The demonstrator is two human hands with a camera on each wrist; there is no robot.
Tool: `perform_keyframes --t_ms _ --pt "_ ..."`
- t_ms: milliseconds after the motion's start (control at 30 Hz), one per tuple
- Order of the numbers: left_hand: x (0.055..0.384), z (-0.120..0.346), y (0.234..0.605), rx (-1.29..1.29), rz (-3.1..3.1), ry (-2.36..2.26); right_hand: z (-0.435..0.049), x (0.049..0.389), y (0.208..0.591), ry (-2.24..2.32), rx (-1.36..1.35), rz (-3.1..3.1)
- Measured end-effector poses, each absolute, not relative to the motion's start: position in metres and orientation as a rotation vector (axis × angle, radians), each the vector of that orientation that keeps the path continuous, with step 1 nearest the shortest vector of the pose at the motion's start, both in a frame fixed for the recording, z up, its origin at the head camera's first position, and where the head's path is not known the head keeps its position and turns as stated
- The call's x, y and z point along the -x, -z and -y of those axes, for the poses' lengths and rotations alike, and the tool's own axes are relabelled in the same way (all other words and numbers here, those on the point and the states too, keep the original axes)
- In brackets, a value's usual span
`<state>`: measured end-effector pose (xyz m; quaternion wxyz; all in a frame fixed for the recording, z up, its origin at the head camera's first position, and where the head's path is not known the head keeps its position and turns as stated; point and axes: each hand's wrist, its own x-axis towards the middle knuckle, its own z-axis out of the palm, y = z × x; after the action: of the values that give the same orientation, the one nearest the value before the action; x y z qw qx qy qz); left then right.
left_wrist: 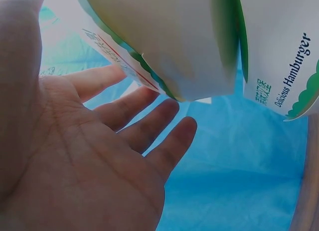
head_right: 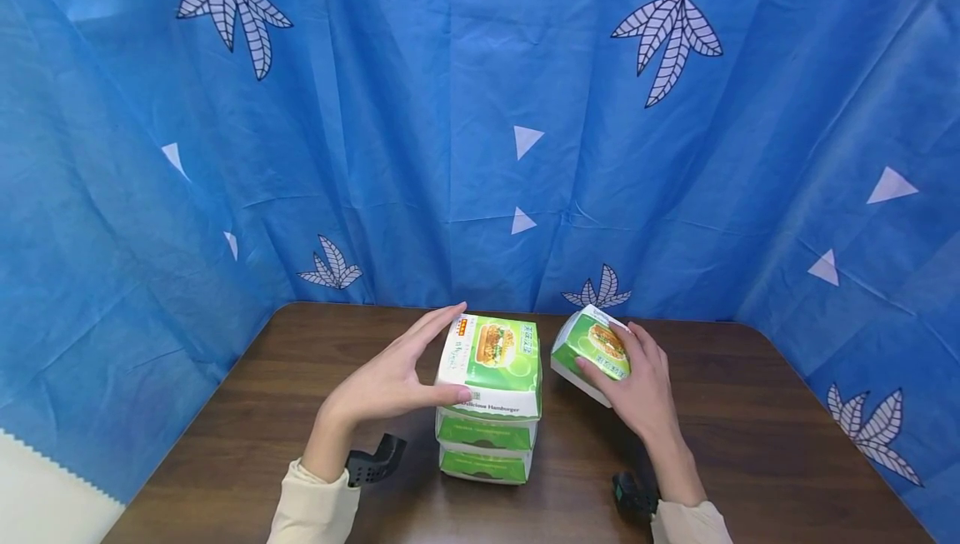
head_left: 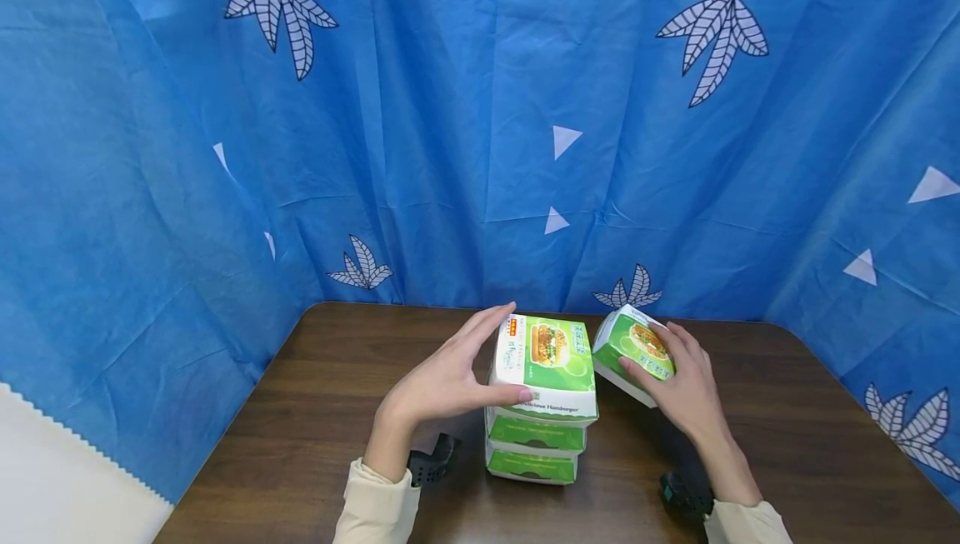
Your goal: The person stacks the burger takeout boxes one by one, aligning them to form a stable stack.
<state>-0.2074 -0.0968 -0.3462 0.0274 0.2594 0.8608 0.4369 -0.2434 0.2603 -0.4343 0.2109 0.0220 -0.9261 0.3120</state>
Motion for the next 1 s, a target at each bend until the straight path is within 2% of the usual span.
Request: perform_keyframes --t_ms 1000 --pt "0.207 0.096 0.345 -0.792 -2.639 -1.363 -0.25 0.221 0.386 -0.845 -0.108 2.322"
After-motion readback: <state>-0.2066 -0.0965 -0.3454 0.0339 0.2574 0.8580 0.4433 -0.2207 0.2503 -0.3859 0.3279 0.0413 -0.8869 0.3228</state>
